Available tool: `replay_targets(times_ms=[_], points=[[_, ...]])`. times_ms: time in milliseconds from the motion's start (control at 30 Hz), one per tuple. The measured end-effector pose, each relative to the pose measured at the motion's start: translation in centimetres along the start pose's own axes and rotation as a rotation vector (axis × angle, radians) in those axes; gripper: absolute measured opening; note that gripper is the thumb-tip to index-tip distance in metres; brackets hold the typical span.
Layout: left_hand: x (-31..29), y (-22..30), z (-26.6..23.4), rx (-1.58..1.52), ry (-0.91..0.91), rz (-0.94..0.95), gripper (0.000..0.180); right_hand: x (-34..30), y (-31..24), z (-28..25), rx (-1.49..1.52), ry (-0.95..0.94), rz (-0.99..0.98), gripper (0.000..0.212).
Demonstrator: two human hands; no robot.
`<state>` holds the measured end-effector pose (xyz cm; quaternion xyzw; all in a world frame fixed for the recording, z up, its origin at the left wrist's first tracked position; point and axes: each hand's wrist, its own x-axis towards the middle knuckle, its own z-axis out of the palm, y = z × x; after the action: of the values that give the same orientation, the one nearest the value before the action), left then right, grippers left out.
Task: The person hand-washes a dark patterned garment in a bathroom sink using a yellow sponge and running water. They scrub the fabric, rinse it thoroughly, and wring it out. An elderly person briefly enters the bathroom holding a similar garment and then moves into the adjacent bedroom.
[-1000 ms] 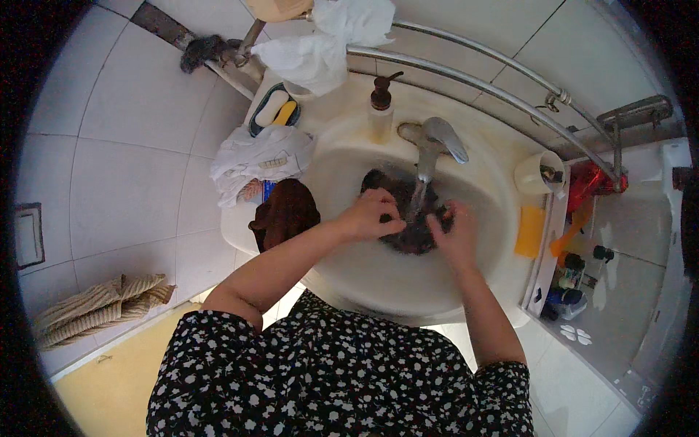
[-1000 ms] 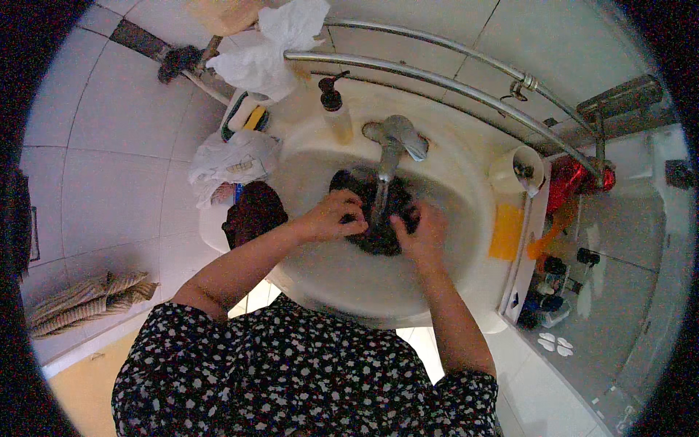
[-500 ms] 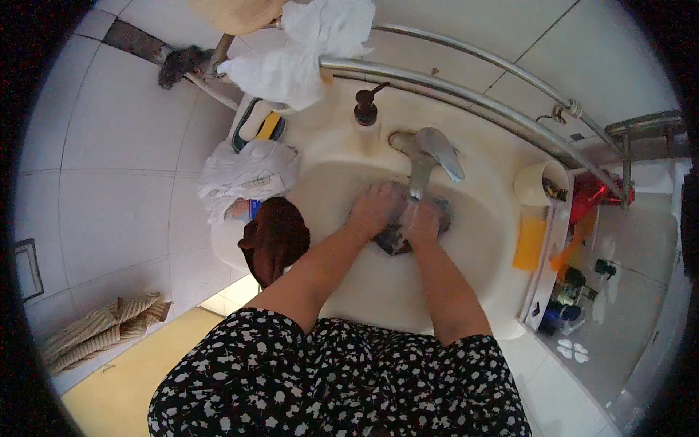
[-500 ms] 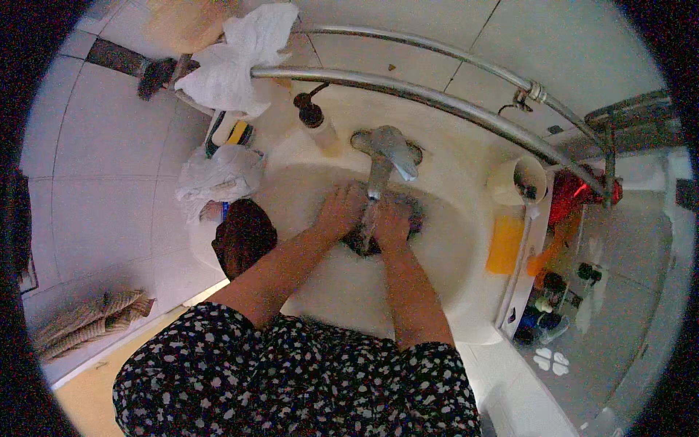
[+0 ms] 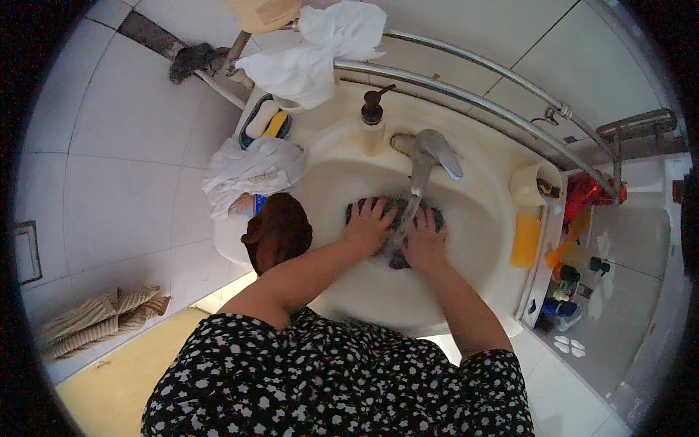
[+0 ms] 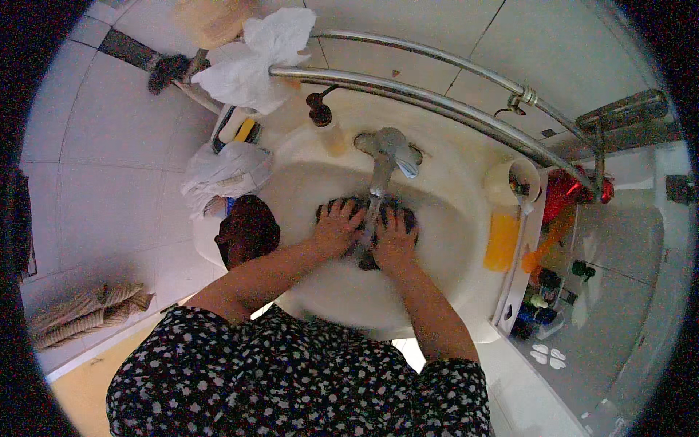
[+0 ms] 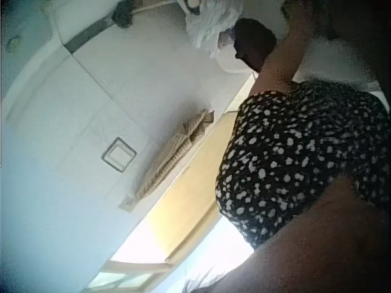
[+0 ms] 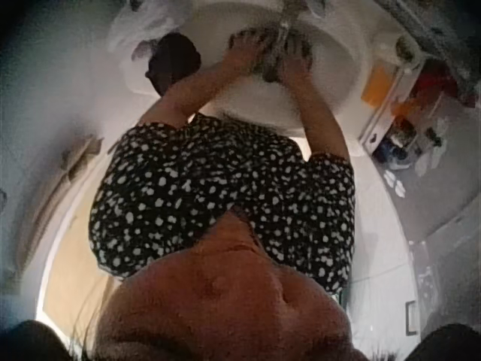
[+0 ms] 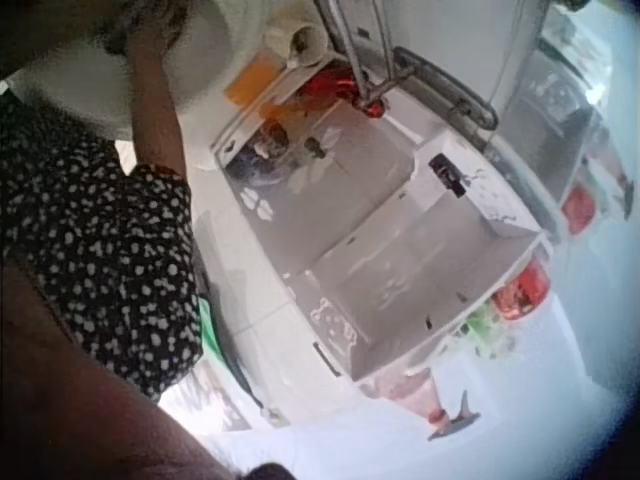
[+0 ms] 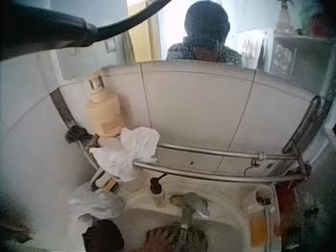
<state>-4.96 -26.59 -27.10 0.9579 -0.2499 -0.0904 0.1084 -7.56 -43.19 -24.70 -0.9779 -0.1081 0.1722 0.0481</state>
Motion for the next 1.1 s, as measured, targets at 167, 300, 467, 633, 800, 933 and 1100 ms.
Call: replay_targets(times_ms=[167,300,467,633,800,933,1100], points=[[3.8,-1.3,0.9,0.136,-0.142,0.045,0.040,4.7,1.7,4.2,-0.130,0.153,-0.040,0.041],[4.5,-0.9,-2.0,-0.107,0.007,0.001,0.035,5.0,1.2,3.1,0.146,0.294,0.120,0.040],[4.3,-1.8,-5.6,-0.762,-0.096,-0.175,0.045,2.5,2.4,-1.2,1.221,0.209,0.389,0.060],[0.6,-2.9,-3.0,-0.235,-0.101,-0.039,0.046,-1.2,1.8,-4.8,0.352,0.090,0.116,0.061],[0.8,-0.5,0.8,0.115,-0.153,-0.018,0.047,1.5,-0.6,2.5,0.090,0.096,0.106,0.053],[3.5,-0.7,1.5,0.242,-0.135,-0.017,0.042,4.9,0.5,2.9,0.089,-0.093,0.137,0.051],[5.0,-1.3,3.2,0.011,0.074,-0.084,0.033,5.7,0.4,1.6,0.203,-0.115,0.211,0.049]])
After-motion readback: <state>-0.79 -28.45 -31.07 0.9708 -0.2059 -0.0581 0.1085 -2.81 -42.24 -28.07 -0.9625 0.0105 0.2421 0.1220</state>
